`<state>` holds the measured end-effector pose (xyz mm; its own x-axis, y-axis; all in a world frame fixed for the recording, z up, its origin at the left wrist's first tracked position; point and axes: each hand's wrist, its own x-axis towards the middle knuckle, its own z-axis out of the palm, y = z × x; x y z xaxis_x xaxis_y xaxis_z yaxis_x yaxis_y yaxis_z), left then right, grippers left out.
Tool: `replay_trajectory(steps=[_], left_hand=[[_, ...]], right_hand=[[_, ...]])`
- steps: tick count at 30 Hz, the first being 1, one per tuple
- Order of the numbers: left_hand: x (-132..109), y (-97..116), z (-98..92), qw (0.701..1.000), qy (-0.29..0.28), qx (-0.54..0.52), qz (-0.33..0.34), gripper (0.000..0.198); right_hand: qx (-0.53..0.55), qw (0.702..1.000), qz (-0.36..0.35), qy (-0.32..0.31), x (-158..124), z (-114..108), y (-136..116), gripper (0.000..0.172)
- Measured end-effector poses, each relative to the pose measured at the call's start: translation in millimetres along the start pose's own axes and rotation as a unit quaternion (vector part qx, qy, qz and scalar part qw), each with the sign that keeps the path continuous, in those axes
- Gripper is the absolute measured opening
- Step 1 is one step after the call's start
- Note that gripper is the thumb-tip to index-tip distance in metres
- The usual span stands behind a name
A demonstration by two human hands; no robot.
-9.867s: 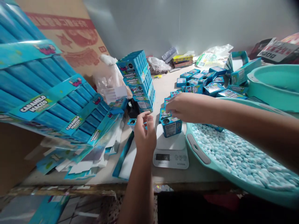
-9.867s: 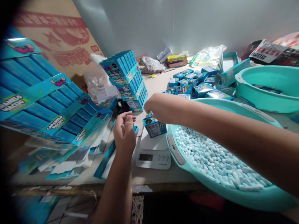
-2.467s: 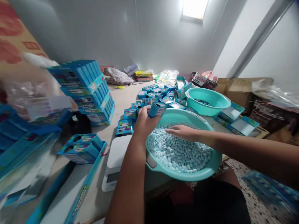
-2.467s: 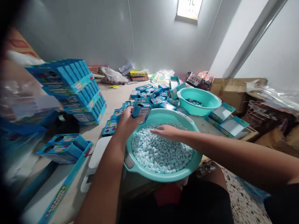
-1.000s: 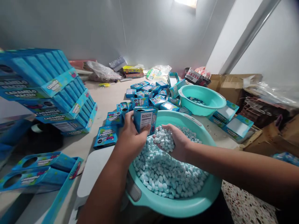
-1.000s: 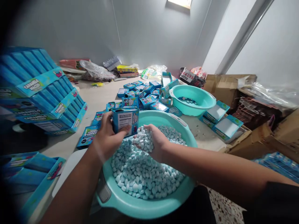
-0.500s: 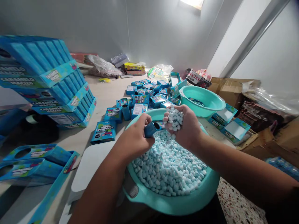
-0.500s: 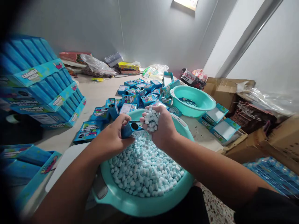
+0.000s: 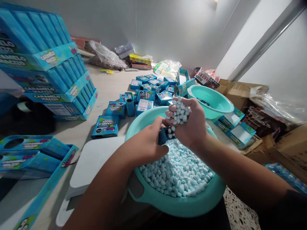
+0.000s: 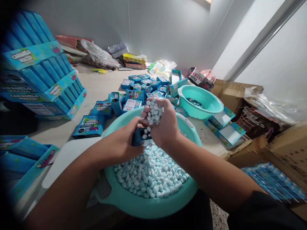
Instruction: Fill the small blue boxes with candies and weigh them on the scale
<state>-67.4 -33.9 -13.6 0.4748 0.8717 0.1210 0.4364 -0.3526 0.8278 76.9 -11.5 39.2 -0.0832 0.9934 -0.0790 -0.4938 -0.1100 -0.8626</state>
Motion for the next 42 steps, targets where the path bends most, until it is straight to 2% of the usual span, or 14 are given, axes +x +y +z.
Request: replay_trajectory(steps=[3, 6, 9, 14, 18, 24, 32, 42], left_hand=[[-1, 3, -0.2, 0.999, 0.008, -0.039, 0.029, 0.045], [0, 3, -0.4, 0.998, 0.043, -0.021, 0.043, 0.042], [2, 2, -0.6, 0.998, 0.056, -0.016, 0.036, 0.043], [3, 2, -0.4, 0.997, 0.070, -0.020, 0.031, 0.033], [3, 4, -0.3, 0.996, 0.081, -0.010, 0.035, 0.029], [1, 6, -0.9, 0.996, 0.067, -0.017, 0.057, 0.021], [2, 7, -1.8, 0.996, 0.062, -0.001, 0.071, 0.017], [1, 5, -1.7, 0.993, 0.063, 0.011, 0.096, 0.022]], right_hand=[[-0.017, 1.000, 0.002, 0.006, 2, -1, -2, 0.014], [-0.008, 1.000, 0.011, 0.007, 4, -3, -1, 0.014], [-0.009, 1.000, 0.007, 0.002, 6, -3, 1, 0.013], [-0.022, 1.000, -0.007, 0.013, 4, 0, 4, 0.014], [-0.001, 1.000, -0.009, -0.006, 1, 0, 4, 0.014], [-0.024, 1.000, -0.008, 0.003, 0, -2, 5, 0.018], [-0.020, 0.999, -0.031, -0.034, 0, -3, 9, 0.018], [-0.027, 0.997, -0.046, -0.048, 0, -6, 10, 0.018]])
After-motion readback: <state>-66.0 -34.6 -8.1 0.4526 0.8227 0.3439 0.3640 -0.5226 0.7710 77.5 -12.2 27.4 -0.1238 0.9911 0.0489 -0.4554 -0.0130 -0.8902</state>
